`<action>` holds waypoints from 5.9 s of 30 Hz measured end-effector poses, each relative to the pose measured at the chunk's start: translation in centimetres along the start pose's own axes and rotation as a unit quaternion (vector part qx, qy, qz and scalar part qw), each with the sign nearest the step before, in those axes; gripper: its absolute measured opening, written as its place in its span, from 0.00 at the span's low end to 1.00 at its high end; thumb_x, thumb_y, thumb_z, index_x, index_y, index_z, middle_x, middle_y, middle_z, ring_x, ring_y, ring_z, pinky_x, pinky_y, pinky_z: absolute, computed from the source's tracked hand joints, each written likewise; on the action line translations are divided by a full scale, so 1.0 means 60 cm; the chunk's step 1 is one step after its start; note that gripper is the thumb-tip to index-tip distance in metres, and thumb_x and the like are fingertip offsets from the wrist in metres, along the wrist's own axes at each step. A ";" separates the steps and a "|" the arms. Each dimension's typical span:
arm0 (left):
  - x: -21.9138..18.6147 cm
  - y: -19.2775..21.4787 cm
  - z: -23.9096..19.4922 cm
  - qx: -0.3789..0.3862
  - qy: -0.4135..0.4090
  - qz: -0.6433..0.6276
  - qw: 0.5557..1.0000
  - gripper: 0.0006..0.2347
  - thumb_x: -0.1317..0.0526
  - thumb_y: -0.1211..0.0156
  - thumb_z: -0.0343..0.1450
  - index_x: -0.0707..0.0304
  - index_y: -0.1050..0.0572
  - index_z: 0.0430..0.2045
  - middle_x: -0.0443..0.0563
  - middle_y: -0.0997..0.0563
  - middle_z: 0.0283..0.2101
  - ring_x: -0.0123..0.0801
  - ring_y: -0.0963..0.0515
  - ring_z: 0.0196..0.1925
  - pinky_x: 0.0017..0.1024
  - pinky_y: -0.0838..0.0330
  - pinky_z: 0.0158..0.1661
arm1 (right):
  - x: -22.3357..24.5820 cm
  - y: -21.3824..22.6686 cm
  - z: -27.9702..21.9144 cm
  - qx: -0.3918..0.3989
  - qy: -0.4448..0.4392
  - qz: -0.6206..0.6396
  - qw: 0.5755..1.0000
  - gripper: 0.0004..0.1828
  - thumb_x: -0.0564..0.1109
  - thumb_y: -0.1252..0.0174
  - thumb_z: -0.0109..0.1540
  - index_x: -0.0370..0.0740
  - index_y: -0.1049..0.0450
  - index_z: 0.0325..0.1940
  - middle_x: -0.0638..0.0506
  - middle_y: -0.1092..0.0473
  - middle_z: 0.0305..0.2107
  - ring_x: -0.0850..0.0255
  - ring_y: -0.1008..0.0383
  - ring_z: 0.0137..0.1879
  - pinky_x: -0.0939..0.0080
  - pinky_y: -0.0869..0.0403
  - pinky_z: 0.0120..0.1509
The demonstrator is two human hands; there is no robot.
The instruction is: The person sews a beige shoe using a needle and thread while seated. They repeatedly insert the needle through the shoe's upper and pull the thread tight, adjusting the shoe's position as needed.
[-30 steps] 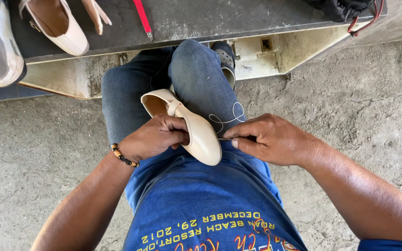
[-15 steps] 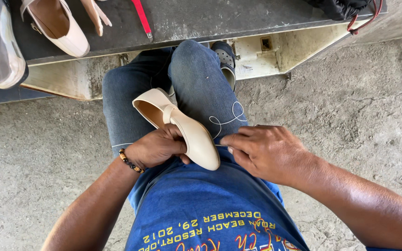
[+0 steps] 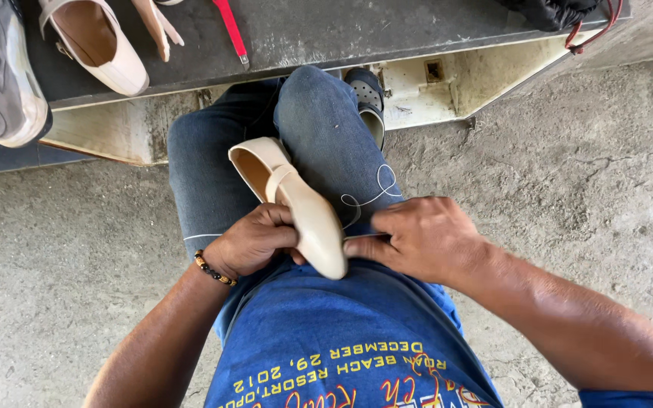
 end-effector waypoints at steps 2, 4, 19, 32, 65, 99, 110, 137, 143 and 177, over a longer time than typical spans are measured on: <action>-0.031 -0.021 -0.012 -0.011 -0.006 -0.004 1.000 0.14 0.78 0.35 0.68 0.77 0.10 0.46 0.63 0.09 0.41 0.44 0.07 0.40 0.39 0.06 0.36 | -0.020 0.009 -0.003 -0.039 -0.034 0.002 0.999 0.39 0.85 0.43 0.68 0.48 0.23 0.31 0.48 0.23 0.24 0.43 0.14 0.41 0.38 0.18 0.49; -0.063 -0.040 -0.031 -0.027 -0.012 -0.010 0.999 0.13 0.77 0.33 0.69 0.76 0.10 0.46 0.61 0.09 0.40 0.42 0.08 0.40 0.36 0.07 0.36 | -0.026 0.014 -0.010 -0.074 -0.064 0.003 0.995 0.41 0.88 0.38 0.64 0.48 0.24 0.29 0.48 0.24 0.23 0.44 0.14 0.39 0.39 0.19 0.46; -0.063 0.058 0.004 -0.166 -0.151 0.082 0.971 0.13 0.68 0.29 0.77 0.63 0.21 0.20 0.46 0.23 0.18 0.25 0.27 0.23 0.22 0.35 0.28 | -0.031 0.001 -0.005 -0.072 -0.021 0.592 0.802 0.19 0.47 0.40 0.77 0.36 0.18 0.36 0.45 0.24 0.19 0.59 0.19 0.26 0.65 0.26 0.25; -0.203 0.163 -0.209 -0.434 -0.015 0.592 0.678 0.21 0.36 0.22 0.75 0.44 0.22 0.20 0.45 0.19 0.27 0.49 0.12 0.37 0.45 0.18 0.40 | 0.045 -0.056 0.018 -0.155 0.046 0.468 0.869 0.09 0.47 0.21 0.63 0.42 0.14 0.37 0.50 0.23 0.19 0.63 0.21 0.27 0.65 0.24 0.28; -0.221 -0.025 -0.170 -0.228 -0.137 0.335 0.904 0.26 0.51 0.15 0.69 0.59 0.18 0.59 0.55 0.12 0.28 0.33 0.15 0.27 0.30 0.23 0.31 | 0.080 0.070 -0.007 -0.165 0.125 0.207 0.956 0.11 0.42 0.35 0.69 0.47 0.11 0.53 0.47 0.14 0.38 0.42 0.11 0.45 0.43 0.15 0.50; -0.224 -0.073 -0.120 -0.169 -0.123 0.379 0.901 0.11 0.57 0.26 0.76 0.61 0.16 0.47 0.63 0.11 0.35 0.46 0.10 0.34 0.42 0.19 0.35 | 0.071 0.071 0.017 -0.115 -0.045 0.128 0.984 0.33 0.74 0.32 0.64 0.55 0.16 0.64 0.49 0.21 0.18 0.41 0.13 0.31 0.34 0.18 0.44; -0.238 -0.004 -0.140 -0.248 -0.174 0.501 0.811 0.16 0.46 0.25 0.75 0.60 0.15 0.33 0.62 0.16 0.33 0.62 0.13 0.39 0.51 0.19 0.39 | 0.085 0.065 0.025 -0.198 -0.002 0.081 0.977 0.31 0.76 0.22 0.58 0.49 0.22 0.31 0.49 0.26 0.20 0.43 0.15 0.36 0.42 0.18 0.42; -0.304 -0.036 -0.241 -0.311 -0.165 0.472 0.808 0.16 0.54 0.24 0.76 0.64 0.16 0.53 0.65 0.15 0.55 0.65 0.12 0.61 0.50 0.11 0.51 | -0.099 -0.071 0.053 -0.291 -0.082 0.379 0.875 0.09 0.48 0.27 0.68 0.47 0.12 0.52 0.45 0.21 0.29 0.55 0.18 0.36 0.56 0.21 0.42; -0.175 -0.010 -0.114 -0.240 -0.105 0.142 0.955 0.13 0.56 0.28 0.77 0.65 0.15 0.51 0.59 0.10 0.45 0.43 0.08 0.48 0.36 0.12 0.42 | -0.065 -0.048 0.056 -0.274 -0.069 0.303 0.910 0.12 0.52 0.24 0.65 0.50 0.11 0.51 0.42 0.17 0.37 0.39 0.13 0.49 0.43 0.17 0.52; -0.069 -0.095 -0.055 0.136 -0.092 -0.085 0.983 0.24 0.58 0.09 0.64 0.66 0.15 0.51 0.54 0.08 0.47 0.34 0.10 0.47 0.32 0.14 0.50 | 0.066 0.002 -0.078 -0.063 0.153 0.185 0.969 0.24 0.50 0.42 0.75 0.52 0.21 0.76 0.55 0.22 0.30 0.56 0.17 0.36 0.54 0.22 0.47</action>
Point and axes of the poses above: each hand's wrist, its own z-axis towards the middle knuckle, its own y-axis out of the back of the hand, x = y × z, the point moved 10 cm from there along z, towards the middle knuckle
